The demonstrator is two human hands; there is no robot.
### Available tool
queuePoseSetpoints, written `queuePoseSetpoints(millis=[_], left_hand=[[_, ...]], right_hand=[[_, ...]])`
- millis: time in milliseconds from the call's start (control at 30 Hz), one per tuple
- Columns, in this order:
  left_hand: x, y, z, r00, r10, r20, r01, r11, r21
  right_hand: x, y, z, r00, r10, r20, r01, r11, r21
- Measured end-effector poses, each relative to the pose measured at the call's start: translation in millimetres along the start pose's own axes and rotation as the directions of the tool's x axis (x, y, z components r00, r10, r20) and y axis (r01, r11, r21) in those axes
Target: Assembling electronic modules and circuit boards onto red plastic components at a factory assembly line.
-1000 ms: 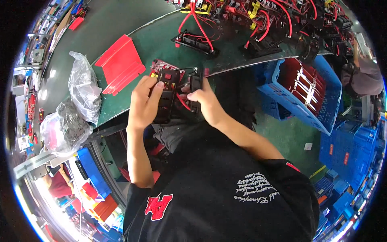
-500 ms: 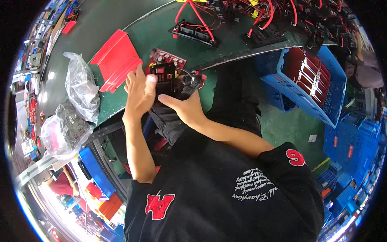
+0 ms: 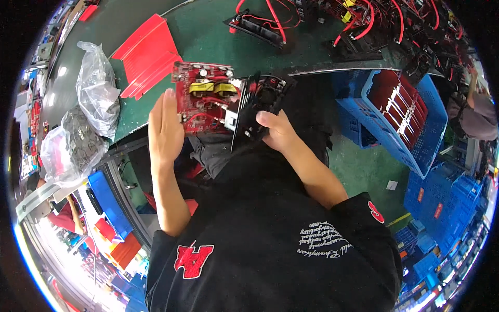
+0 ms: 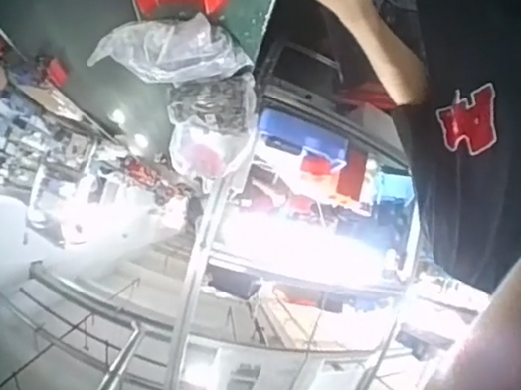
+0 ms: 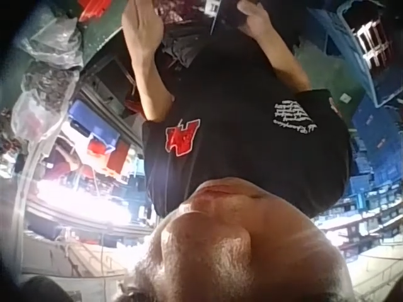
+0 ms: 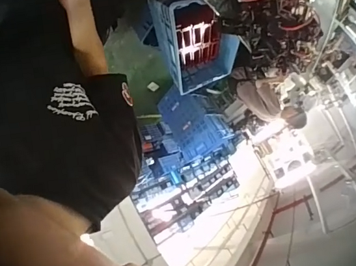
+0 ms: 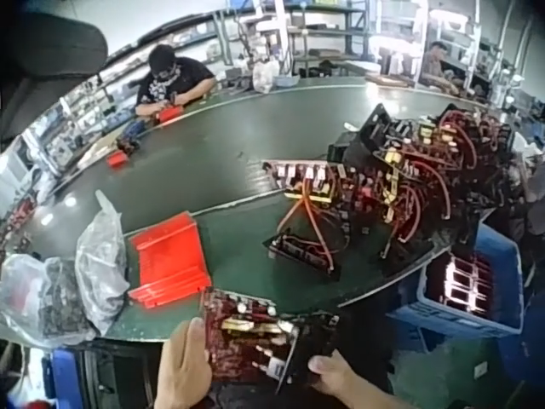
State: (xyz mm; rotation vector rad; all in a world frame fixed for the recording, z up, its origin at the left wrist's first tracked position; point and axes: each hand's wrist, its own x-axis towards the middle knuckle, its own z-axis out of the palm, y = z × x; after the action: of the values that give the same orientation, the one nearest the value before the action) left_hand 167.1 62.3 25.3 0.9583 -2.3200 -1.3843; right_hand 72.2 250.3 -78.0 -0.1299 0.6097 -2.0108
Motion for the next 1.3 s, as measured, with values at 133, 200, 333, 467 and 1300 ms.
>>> queuePoseSetpoints(millis=[133,200,333,467,1300], left_hand=[[-20.1,19.4,-2.9,0.990,0.073,-0.122,-0.060,0.992,0.108],[-27.7,19.4,-4.4,0.979,0.164,-0.119,-0.142,0.974,0.174],[-40.5,26.2,-1.6,0.987,0.139,-0.078,-0.132,0.987,0.092],[-47.9,44.8,1.3,1.000,0.027,-0.016,-0.028,0.997,-0.066],[60.8,-50.1,-59.7,0.824,0.559,0.091,-0.541,0.731,0.417]], right_hand=[[-9.9,18.0,-6.9,0.998,0.032,0.050,-0.033,0.999,0.019],[-11.7,33.2,-0.5,0.994,-0.075,0.080,0.082,0.993,-0.080],[-1.9,8.0,17.8,1.000,0.004,0.029,-0.008,0.989,0.150],[2.9,4.0,2.2,0.973,0.118,0.196,-0.178,0.929,0.325],[-27.8,-9.5,-12.8,0.997,-0.063,0.036,0.060,0.994,0.087]])
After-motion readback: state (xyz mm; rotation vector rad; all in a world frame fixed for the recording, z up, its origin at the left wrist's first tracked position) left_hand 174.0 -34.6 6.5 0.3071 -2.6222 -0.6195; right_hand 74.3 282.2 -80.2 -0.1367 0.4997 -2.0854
